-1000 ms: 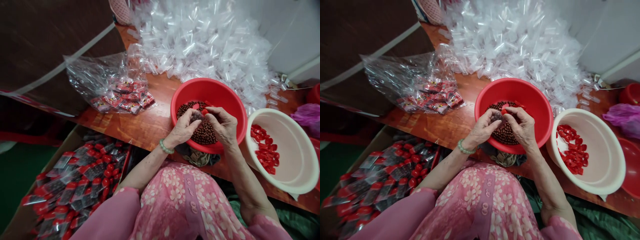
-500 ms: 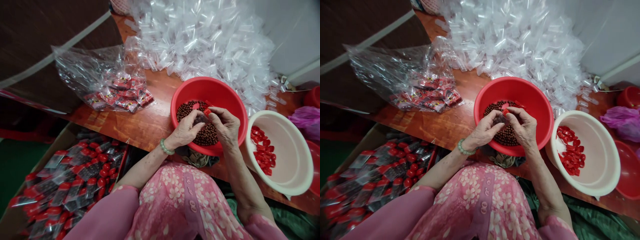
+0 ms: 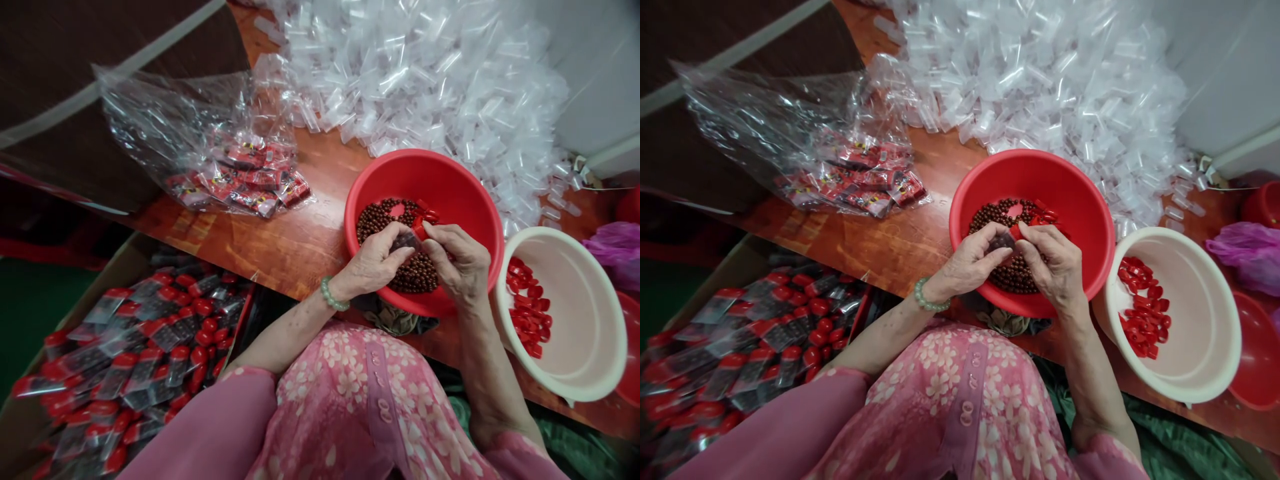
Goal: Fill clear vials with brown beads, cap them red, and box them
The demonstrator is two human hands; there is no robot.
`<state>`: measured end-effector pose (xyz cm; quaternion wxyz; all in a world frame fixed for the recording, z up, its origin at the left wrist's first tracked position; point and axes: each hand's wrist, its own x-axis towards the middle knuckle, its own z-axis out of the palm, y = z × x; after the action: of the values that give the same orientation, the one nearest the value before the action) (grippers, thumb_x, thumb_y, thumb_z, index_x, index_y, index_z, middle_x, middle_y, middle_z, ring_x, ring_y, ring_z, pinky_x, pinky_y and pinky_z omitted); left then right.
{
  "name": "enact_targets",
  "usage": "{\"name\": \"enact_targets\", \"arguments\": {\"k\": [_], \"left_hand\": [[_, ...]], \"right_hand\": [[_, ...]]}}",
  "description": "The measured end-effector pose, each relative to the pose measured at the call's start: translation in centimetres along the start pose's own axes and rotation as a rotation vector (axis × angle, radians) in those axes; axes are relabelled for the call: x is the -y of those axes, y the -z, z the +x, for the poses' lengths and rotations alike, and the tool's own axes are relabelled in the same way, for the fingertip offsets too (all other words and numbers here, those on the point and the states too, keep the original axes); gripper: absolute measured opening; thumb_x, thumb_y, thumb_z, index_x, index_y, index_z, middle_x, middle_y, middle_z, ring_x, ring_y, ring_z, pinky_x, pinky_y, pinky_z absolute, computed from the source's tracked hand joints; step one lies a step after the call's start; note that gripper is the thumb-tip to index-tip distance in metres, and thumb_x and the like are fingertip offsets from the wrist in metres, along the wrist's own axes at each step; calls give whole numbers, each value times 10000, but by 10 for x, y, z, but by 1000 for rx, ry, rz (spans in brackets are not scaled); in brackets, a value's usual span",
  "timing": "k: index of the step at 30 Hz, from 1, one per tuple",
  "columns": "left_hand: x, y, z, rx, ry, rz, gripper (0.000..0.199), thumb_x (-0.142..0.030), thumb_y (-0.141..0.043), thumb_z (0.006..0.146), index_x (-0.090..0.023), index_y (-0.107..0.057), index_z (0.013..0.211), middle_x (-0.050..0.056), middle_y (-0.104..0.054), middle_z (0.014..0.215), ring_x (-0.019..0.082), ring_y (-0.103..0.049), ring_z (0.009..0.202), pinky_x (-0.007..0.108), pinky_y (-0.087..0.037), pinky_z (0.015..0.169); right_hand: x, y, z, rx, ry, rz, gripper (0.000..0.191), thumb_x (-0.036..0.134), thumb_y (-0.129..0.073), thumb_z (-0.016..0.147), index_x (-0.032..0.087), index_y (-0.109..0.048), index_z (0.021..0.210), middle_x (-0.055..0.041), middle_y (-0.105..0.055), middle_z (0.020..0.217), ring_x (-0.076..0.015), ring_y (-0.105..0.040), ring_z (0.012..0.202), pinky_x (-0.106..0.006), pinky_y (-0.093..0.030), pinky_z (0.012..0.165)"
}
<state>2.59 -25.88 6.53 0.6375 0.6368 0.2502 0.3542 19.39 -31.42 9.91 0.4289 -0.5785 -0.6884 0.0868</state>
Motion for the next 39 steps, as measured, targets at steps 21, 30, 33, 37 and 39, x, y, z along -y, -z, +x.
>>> {"name": "enact_targets", "arguments": {"k": [21,30,33,37,39], "left_hand": [[-11,-2,3,-41,51,-29,188,-344,-479,999,-184,-572,1031,15,-614,854,140,-580,763,279,-490,729],[-9,-9,7,-91,120,-299,247,-417,-574,980,-204,-578,1106,-6,-602,839,105,-587,702,240,-553,698],[-9,-8,6,-58,95,-303,264,-426,-602,967,-198,-591,1098,-3,-605,886,101,-597,750,242,-564,752],[-10,-8,7,23,92,-362,274,-428,-628,958,-183,-605,1079,15,-621,946,102,-602,801,234,-555,771],[-10,-7,8,35,109,-369,266,-424,-631,957,-179,-610,1060,22,-633,949,105,-595,800,229,-541,753]], "right_hand": [[2,13,9,193,173,-58,389,300,-730,931,275,-700,1319,-105,-718,1170,-229,-714,1074,-389,-620,913],[-16,31,-2,124,-303,380,446,359,-843,821,303,-696,1238,-25,-756,1022,-187,-754,891,-302,-654,720],[-19,23,-4,-19,-376,483,417,350,-890,762,314,-687,1125,8,-777,919,-164,-727,695,-271,-617,571],[-11,6,0,-163,-282,455,294,325,-846,829,291,-680,1069,13,-778,872,-148,-705,653,-268,-602,599],[-5,1,2,-128,-150,261,260,372,-774,904,268,-690,1128,-32,-782,952,-181,-745,802,-317,-626,732]]}}
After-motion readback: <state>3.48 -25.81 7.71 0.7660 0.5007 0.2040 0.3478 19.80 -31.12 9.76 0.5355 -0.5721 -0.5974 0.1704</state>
